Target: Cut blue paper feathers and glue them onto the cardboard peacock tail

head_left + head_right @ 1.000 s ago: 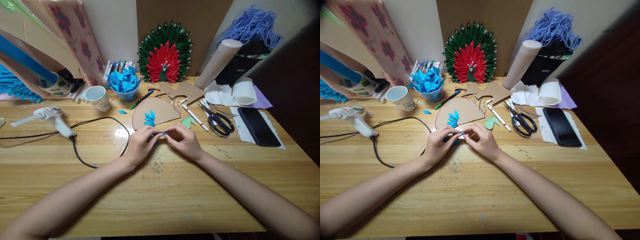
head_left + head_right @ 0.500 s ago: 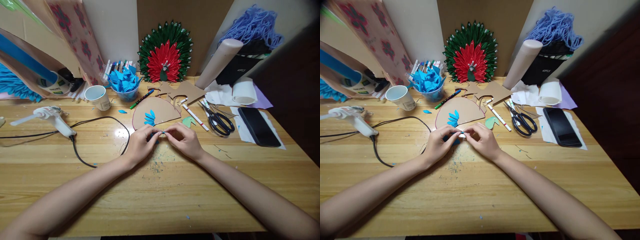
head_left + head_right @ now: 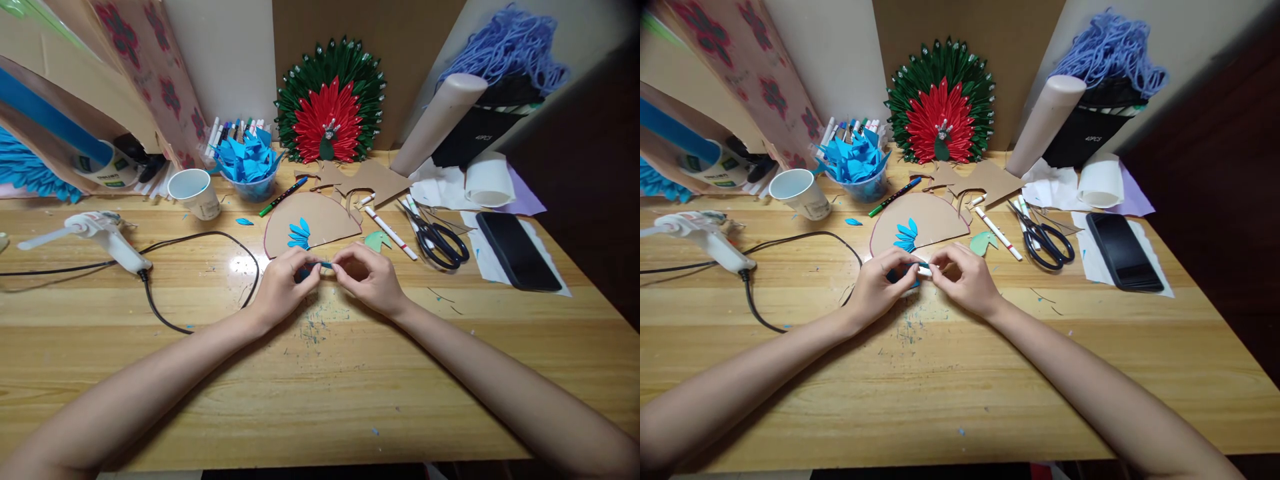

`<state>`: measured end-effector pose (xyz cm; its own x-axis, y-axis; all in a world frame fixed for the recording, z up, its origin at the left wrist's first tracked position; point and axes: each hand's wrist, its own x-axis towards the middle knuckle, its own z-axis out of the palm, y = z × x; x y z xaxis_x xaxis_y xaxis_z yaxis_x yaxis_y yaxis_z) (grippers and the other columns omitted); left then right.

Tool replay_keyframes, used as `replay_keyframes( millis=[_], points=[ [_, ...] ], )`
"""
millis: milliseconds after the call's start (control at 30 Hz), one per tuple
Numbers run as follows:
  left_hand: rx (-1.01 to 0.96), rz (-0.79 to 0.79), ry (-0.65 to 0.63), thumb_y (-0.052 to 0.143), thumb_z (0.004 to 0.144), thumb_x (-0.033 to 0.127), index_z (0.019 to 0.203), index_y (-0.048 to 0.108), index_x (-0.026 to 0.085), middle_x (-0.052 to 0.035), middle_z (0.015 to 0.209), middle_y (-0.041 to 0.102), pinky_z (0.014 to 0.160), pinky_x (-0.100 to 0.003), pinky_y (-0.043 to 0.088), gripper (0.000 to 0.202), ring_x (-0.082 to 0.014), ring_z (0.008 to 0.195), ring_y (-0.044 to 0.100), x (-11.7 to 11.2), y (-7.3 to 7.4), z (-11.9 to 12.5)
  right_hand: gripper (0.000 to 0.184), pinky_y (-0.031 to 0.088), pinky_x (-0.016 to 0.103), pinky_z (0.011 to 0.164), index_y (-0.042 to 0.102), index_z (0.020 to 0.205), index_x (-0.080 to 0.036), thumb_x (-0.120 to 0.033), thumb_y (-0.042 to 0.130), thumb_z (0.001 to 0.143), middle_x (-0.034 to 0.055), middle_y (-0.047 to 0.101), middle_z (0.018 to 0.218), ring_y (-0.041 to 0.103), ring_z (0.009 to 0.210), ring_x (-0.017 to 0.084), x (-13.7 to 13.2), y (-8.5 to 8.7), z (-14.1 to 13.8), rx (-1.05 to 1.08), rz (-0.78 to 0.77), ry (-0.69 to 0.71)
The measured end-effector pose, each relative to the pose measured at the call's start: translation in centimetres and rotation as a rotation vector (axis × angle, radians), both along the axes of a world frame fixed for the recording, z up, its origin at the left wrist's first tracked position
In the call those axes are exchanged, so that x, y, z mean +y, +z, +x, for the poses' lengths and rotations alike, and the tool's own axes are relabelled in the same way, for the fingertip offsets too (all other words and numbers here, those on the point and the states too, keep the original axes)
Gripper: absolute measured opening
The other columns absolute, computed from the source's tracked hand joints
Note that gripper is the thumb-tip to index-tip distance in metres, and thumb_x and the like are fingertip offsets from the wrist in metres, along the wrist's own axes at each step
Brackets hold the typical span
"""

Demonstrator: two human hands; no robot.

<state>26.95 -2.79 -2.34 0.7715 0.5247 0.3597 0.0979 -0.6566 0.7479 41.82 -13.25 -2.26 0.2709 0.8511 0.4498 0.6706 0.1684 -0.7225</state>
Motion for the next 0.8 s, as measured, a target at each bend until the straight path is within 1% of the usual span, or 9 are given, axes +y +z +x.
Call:
replay_keyframes(
  millis=[233, 400, 467, 600, 667, 800],
  points=[
    [-0.064, -0.069, 0.095, 0.056, 0.082, 0.017, 0.079, 0.064, 0.016, -0.0026, 0.077, 0.063, 0.061, -0.023, 0.045, 0.008, -0.0102, 0.066, 0.055, -0.03, -0.04, -0.04, 0.003, 0.048, 0.028, 0.061, 0.058, 0.077, -0.02, -0.017, 0.059, 0.078, 0.0015, 0.06, 0.073, 0.057, 0.067, 0.014, -0.03, 0.03, -0.03, 0.038, 0.014, -0.029],
    [-0.097, -0.164, 0.19, 0.053, 0.085, 0.022, 0.08, 0.065, 0.015, -0.003, 0.076, 0.064, 0.058, -0.022, 0.046, 0.014, -0.0101, 0.064, 0.057, 0.15, 0.19, 0.04, 0.003, 0.048, 0.03, 0.064, 0.058, 0.079, -0.02, -0.018, 0.058, 0.079, 0.0013, 0.06, 0.075, 0.057, 0.068, 0.014, -0.12, -0.03, 0.11, 0.058, 0.033, -0.072],
    [-0.079, -0.189, 0.152, 0.052, 0.086, 0.024, 0.078, 0.065, 0.015, -0.0031, 0.074, 0.064, 0.057, -0.022, 0.045, 0.017, -0.0101, 0.064, 0.056, 0.15, 0.34, 0.06, 0.003, 0.048, 0.03, 0.065, 0.058, 0.079, -0.021, -0.017, 0.058, 0.079, 0.0016, 0.06, 0.075, 0.058, 0.069, 0.015, -0.13, -0.02, 0.13, 0.069, 0.052, -0.075],
    [-0.057, -0.154, -0.012, 0.057, 0.083, 0.026, 0.079, 0.065, 0.016, -0.0034, 0.073, 0.064, 0.059, -0.024, 0.045, 0.014, -0.0111, 0.065, 0.055, 0.02, 0.53, 0.08, 0.005, 0.047, 0.032, 0.066, 0.059, 0.078, -0.021, -0.016, 0.059, 0.079, 0.0018, 0.062, 0.073, 0.057, 0.069, 0.016, -0.08, 0.15, 0.02, 0.025, 0.089, -0.025],
    [-0.066, -0.15, -0.044, 0.058, 0.082, 0.026, 0.081, 0.066, 0.016, -0.004, 0.075, 0.065, 0.06, -0.025, 0.045, 0.013, -0.012, 0.067, 0.056, -0.02, 0.5, 0.07, 0.005, 0.047, 0.033, 0.067, 0.059, 0.078, -0.022, -0.017, 0.058, 0.079, 0.0017, 0.063, 0.073, 0.058, 0.07, 0.016, -0.06, 0.26, -0.04, -0.004, 0.094, 0.003],
    [-0.071, -0.175, -0.056, 0.057, 0.083, 0.024, 0.082, 0.067, 0.017, -0.0044, 0.076, 0.066, 0.062, -0.025, 0.045, 0.013, -0.0127, 0.07, 0.057, 0.06, 0.3, 0.08, 0.005, 0.047, 0.033, 0.068, 0.06, 0.08, -0.022, -0.017, 0.059, 0.079, 0.0016, 0.065, 0.075, 0.058, 0.072, 0.017, -0.05, 0.29, -0.06, -0.037, 0.095, 0.024]
  ],
)
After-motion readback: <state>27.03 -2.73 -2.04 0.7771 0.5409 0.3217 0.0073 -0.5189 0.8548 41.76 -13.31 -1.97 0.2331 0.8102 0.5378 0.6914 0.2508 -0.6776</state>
